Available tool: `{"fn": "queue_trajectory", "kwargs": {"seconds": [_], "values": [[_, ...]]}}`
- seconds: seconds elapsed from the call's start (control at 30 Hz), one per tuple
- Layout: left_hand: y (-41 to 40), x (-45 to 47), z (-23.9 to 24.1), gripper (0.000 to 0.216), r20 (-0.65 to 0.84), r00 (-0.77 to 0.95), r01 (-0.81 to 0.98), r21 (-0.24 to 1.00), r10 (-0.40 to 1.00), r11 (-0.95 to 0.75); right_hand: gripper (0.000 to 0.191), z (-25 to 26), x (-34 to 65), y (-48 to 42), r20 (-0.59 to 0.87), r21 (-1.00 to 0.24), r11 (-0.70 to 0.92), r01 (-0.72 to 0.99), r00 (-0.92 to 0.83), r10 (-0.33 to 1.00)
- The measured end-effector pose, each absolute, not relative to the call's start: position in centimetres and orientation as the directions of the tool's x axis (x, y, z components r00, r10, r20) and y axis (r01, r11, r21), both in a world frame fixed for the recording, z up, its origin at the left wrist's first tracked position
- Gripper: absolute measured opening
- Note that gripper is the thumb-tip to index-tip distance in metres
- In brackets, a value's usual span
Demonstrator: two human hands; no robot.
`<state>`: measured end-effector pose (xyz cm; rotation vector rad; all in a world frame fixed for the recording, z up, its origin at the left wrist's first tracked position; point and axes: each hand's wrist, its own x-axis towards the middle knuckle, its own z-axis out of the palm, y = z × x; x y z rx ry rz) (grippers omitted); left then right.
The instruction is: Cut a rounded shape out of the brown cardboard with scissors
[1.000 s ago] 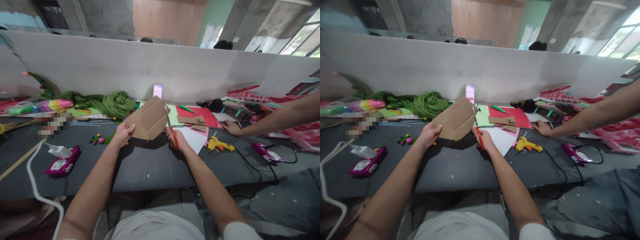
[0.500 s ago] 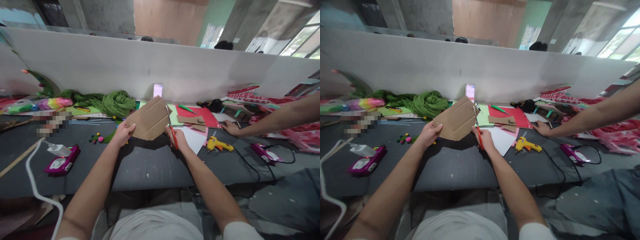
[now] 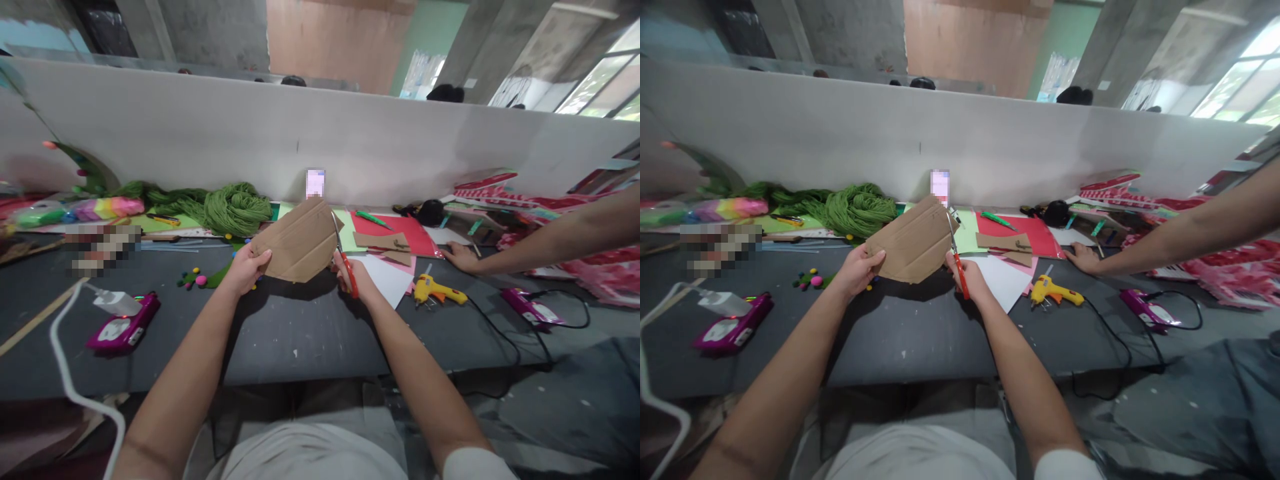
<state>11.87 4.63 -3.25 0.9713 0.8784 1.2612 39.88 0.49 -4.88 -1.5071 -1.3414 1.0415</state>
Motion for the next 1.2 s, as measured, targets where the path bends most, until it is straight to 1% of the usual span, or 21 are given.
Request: {"fn": "queue_trajectory", "kwargs": {"seconds": [0.27, 0.4, 0.6, 0.83, 0.97, 1.1, 1.2], "values": [[4.7, 11.3, -3.5, 0.06, -0.026, 0.147, -0.315, 0.947, 0.989, 0.072, 0.07, -5.2, 40.1, 0.5, -0.037, -0.951, -0.057, 0.305, 0.07, 0.997], [4.7, 11.3, -3.5, 0.059, -0.031, 0.154, -0.309, 0.948, 0.988, 0.077, 0.069, -5.3, 40.2, 0.6, -0.021, -0.941, -0.04, 0.337, 0.061, 0.998], [4.5, 11.4, -3.2, 0.056, -0.029, 0.135, -0.311, 0.948, 0.99, 0.07, 0.071, -5.2, 40.4, 0.4, -0.062, -0.916, -0.102, 0.388, 0.114, 0.991], [4.4, 11.1, -2.6, 0.054, -0.051, 0.095, -0.316, 0.946, 0.994, 0.078, 0.071, -4.7, 40.2, -0.2, -0.001, -0.895, -0.075, 0.439, 0.166, 0.986], [4.5, 10.9, -2.6, 0.054, -0.063, 0.09, -0.316, 0.945, 0.994, 0.088, 0.07, -5.0, 40.1, 0.1, 0.004, -0.909, -0.066, 0.412, 0.167, 0.986], [4.6, 10.6, -3.2, 0.058, -0.057, 0.092, -0.288, 0.954, 0.994, 0.082, 0.071, -4.9, 40.0, 0.2, -0.042, -0.942, -0.073, 0.326, 0.101, 0.994], [4.7, 10.4, -3.5, 0.061, -0.029, 0.133, -0.261, 0.963, 0.991, 0.064, 0.073, -4.2, 39.9, -0.1, -0.055, -0.951, -0.073, 0.3, 0.068, 0.996]]}}
